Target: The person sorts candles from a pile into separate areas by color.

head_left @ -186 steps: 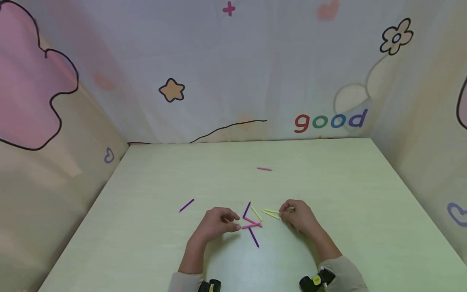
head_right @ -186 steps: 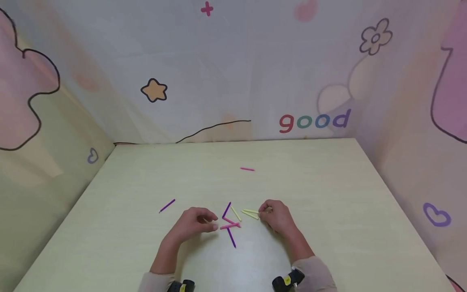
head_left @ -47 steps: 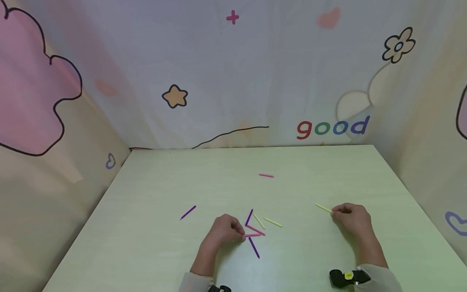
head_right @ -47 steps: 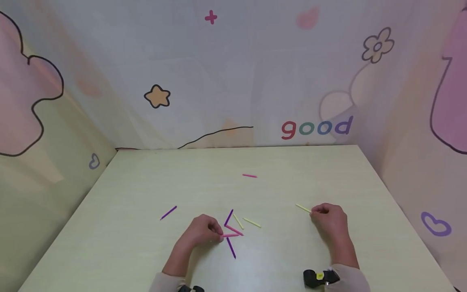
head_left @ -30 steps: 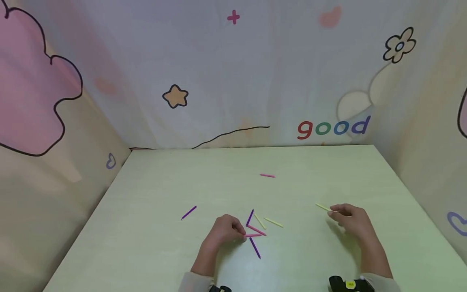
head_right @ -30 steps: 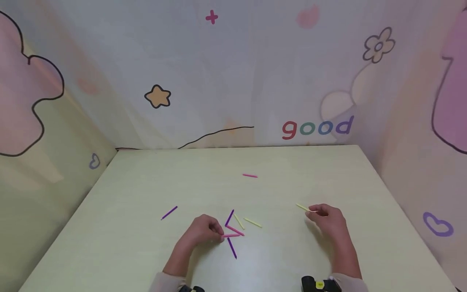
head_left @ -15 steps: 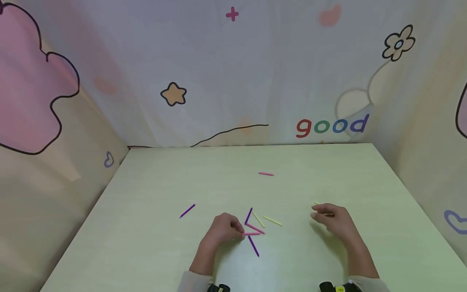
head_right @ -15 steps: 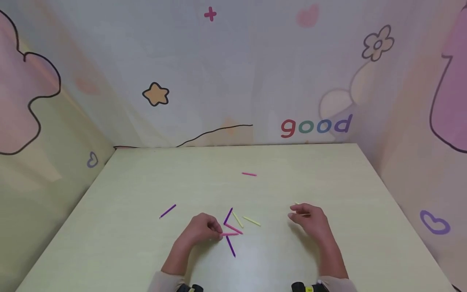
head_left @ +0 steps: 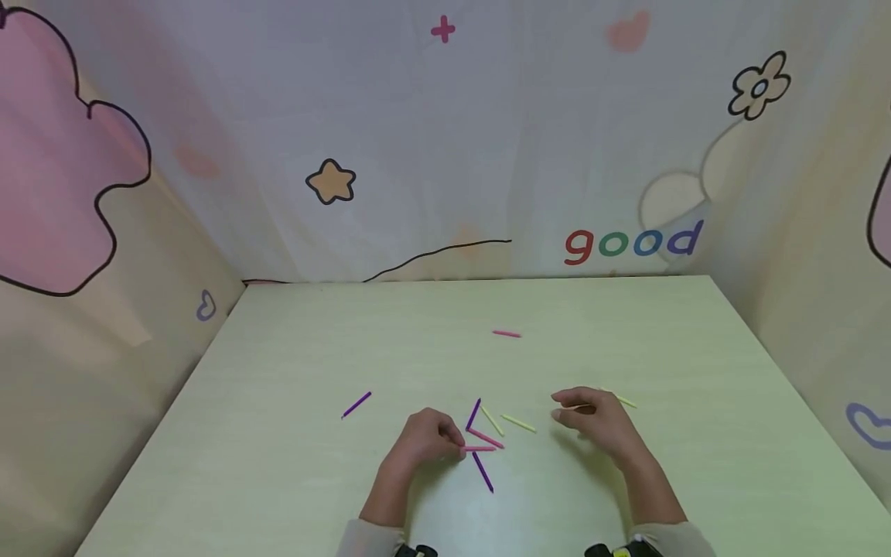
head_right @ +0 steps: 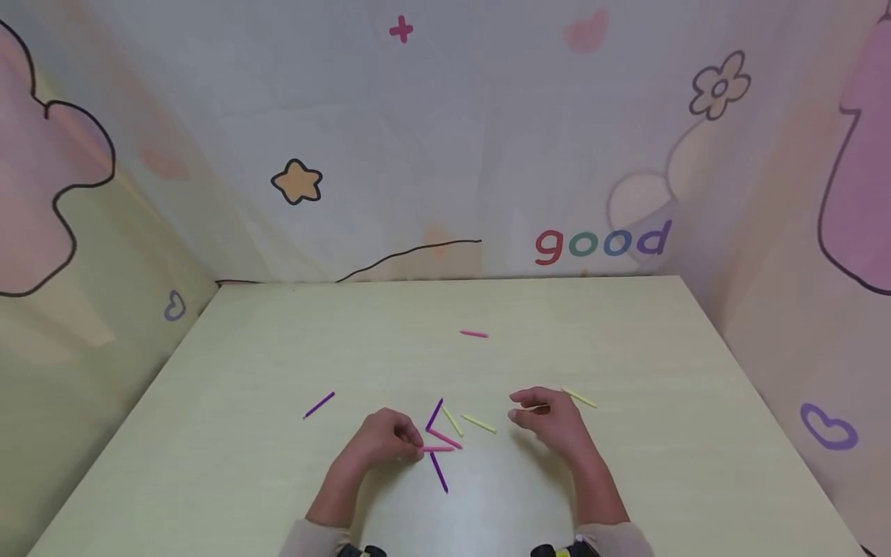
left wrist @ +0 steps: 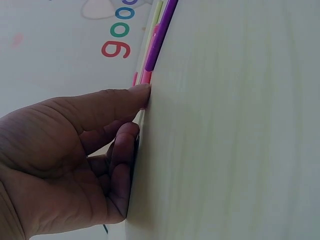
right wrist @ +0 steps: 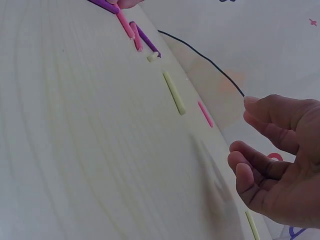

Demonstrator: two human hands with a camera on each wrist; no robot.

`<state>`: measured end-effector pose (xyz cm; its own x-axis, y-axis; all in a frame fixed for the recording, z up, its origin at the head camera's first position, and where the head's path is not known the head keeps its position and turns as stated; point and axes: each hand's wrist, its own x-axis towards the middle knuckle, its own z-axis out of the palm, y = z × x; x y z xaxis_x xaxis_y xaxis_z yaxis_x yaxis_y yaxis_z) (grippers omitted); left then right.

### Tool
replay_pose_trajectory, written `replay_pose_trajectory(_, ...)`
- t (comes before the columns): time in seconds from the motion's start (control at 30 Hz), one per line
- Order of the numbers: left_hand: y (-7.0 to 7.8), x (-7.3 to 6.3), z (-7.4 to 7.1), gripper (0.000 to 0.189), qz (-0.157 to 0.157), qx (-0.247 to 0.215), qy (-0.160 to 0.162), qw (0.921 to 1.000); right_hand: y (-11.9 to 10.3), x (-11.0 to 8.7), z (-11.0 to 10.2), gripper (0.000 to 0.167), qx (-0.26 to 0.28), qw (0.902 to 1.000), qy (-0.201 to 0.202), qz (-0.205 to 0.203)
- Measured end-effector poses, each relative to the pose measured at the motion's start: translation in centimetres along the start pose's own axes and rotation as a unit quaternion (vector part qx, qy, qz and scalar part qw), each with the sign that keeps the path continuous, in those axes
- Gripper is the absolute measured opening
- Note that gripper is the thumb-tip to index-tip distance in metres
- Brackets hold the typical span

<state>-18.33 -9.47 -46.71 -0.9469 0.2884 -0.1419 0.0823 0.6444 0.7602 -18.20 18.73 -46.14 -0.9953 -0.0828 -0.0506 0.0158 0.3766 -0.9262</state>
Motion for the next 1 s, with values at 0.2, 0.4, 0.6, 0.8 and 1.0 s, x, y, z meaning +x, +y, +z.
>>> replay_pose_trajectory(0.2,0.1,-0.1,0.2,0.011,0.000,0.002,-0.002,1.0000,-0.2,0.0,1.0,0.032,0.004,0.9999,-0.014,-0.005)
replay_pose_trajectory(0.4,0.3,0.0,0.2,0.011,0.001,0.007,-0.001,1.0000,-0.1,0.4,2.2,0.027,-0.006,0.9997,-0.023,-0.006)
replay_pose_trajectory(0.6,0.0,0.3,0.3,0.011,-0.001,0.009,-0.006,0.9999,0.2,0.5,2.8,0.022,-0.031,0.9992,-0.021,-0.012)
replay_pose_trajectory(0.8,0.0,0.2,0.1,0.011,-0.009,0.006,-0.008,0.9999,1.0,1.3,3.1,0.015,-0.078,0.9959,-0.015,-0.042)
replay_pose_trajectory(1.0,0.2,0.1,0.0,0.011,-0.013,0.002,-0.013,0.9998,0.6,1.3,3.3,0.016,-0.119,0.9920,-0.028,-0.031)
